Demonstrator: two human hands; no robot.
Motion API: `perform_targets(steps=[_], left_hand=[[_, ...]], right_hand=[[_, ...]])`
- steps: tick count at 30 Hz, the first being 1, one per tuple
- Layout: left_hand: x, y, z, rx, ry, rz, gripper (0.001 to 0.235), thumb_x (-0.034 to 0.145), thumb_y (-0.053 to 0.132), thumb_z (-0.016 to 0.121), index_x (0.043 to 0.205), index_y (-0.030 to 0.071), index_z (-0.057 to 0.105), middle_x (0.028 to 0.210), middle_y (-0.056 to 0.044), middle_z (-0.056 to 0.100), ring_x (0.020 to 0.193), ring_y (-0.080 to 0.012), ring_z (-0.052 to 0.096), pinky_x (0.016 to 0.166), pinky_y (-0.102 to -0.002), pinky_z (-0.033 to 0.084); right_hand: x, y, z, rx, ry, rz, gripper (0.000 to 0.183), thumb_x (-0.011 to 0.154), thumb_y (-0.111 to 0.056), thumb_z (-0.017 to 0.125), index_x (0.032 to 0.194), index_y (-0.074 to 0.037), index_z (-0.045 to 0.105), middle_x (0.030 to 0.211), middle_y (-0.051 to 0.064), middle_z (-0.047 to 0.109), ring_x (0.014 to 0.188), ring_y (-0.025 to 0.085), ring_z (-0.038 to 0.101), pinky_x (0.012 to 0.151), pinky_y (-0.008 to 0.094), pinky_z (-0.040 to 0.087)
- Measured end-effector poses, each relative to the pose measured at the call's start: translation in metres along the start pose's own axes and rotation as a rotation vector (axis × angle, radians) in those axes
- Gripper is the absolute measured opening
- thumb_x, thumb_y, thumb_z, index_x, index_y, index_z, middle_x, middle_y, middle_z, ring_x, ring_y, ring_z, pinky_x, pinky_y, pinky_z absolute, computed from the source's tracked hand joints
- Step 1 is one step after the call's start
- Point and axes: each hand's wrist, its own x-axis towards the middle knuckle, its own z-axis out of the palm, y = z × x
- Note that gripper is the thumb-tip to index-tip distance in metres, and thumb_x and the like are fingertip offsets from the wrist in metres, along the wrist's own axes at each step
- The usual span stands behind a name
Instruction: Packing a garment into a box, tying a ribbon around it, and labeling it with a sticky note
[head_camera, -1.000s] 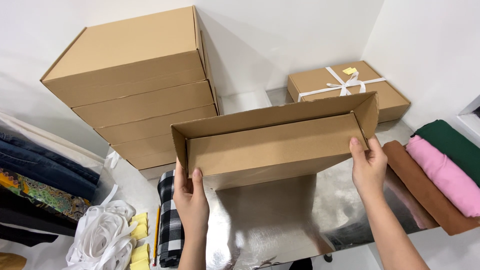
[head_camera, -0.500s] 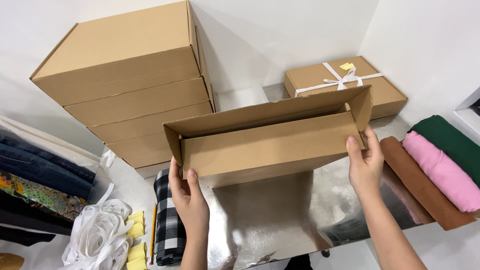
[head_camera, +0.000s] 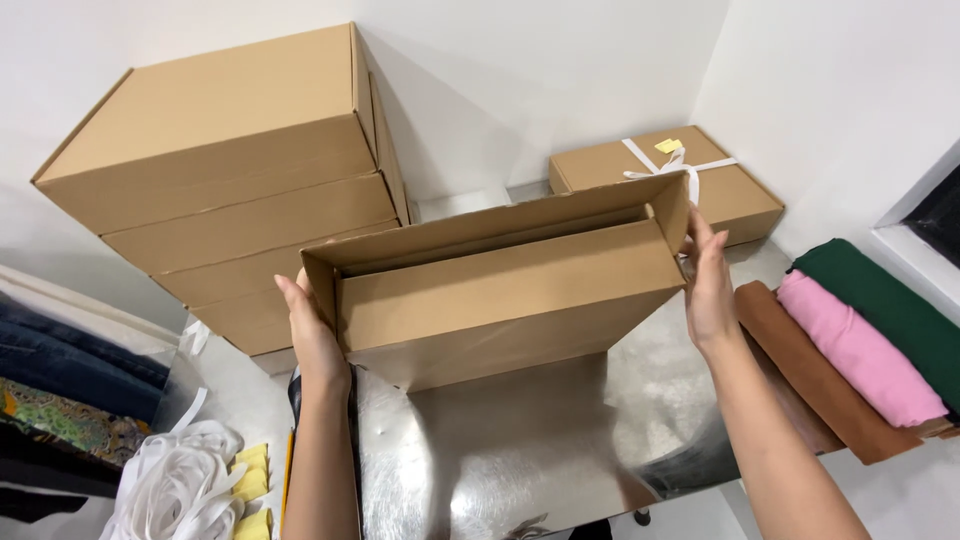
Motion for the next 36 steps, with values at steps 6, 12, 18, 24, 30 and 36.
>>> perform_targets(steps=[6,12,18,24,30,36], left_hand=[[0.010,-0.013,0.001,-0.014,0.081,-0.035,0.074,0.110,0.065,0.017,0.150,0.023,0.062,0.150,0.001,0.063,0.144,-0.0136,0.053,0.126,-0.037,0.035],[0.021,-0.042,-0.017,-0.112,0.102,0.067,0.090,0.106,0.074,0.012,0.107,0.010,0.074,0.121,-0.009,0.075,0.129,-0.0198,0.065,0.120,-0.035,0.041],[0.019,-0.078,-0.037,-0.266,0.076,0.129,0.092,0.105,0.077,0.012,0.064,0.011,0.060,0.119,-0.015,0.073,0.134,-0.0289,0.064,0.121,-0.037,0.039],[0.019,-0.067,-0.041,-0.403,0.035,-0.072,0.092,0.100,0.078,0.013,0.129,0.011,0.068,0.146,-0.012,0.063,0.128,-0.0246,0.065,0.105,-0.035,0.051],[0.013,-0.074,-0.045,-0.393,0.005,-0.162,0.086,0.104,0.076,0.025,0.136,0.008,0.064,0.115,-0.009,0.068,0.099,-0.0181,0.068,0.082,-0.028,0.055],[0.001,-0.077,-0.053,-0.471,0.004,-0.201,0.086,0.104,0.074,0.028,0.140,0.005,0.065,0.123,-0.015,0.069,0.106,-0.0225,0.071,0.083,-0.031,0.059]], right_hand=[[0.026,-0.061,0.039,0.262,0.024,0.205,0.105,0.089,-0.086,0.013,0.163,-0.017,0.042,0.169,0.015,0.040,0.158,0.037,0.035,0.127,0.057,0.025],[0.060,0.028,0.005,0.442,0.079,0.247,0.099,0.087,-0.092,0.019,0.103,-0.010,0.073,0.130,0.014,0.074,0.113,0.027,0.075,0.094,0.039,0.059],[0.051,0.060,-0.013,0.475,0.071,0.204,0.087,0.099,-0.085,0.027,0.058,-0.012,0.051,0.122,0.012,0.077,0.104,0.023,0.074,0.087,0.029,0.059],[0.036,0.031,-0.003,0.455,0.065,0.239,0.065,0.108,-0.070,0.035,0.121,-0.015,0.068,0.128,-0.001,0.069,0.108,0.012,0.068,0.088,0.023,0.057],[0.042,0.075,-0.024,0.404,0.049,0.202,0.065,0.112,-0.069,0.041,0.103,-0.011,0.069,0.111,0.004,0.071,0.105,0.013,0.067,0.092,0.025,0.055],[0.015,0.052,-0.022,0.423,-0.042,0.211,0.057,0.112,-0.060,0.044,0.137,-0.013,0.065,0.121,0.006,0.072,0.110,0.015,0.071,0.090,0.026,0.059]])
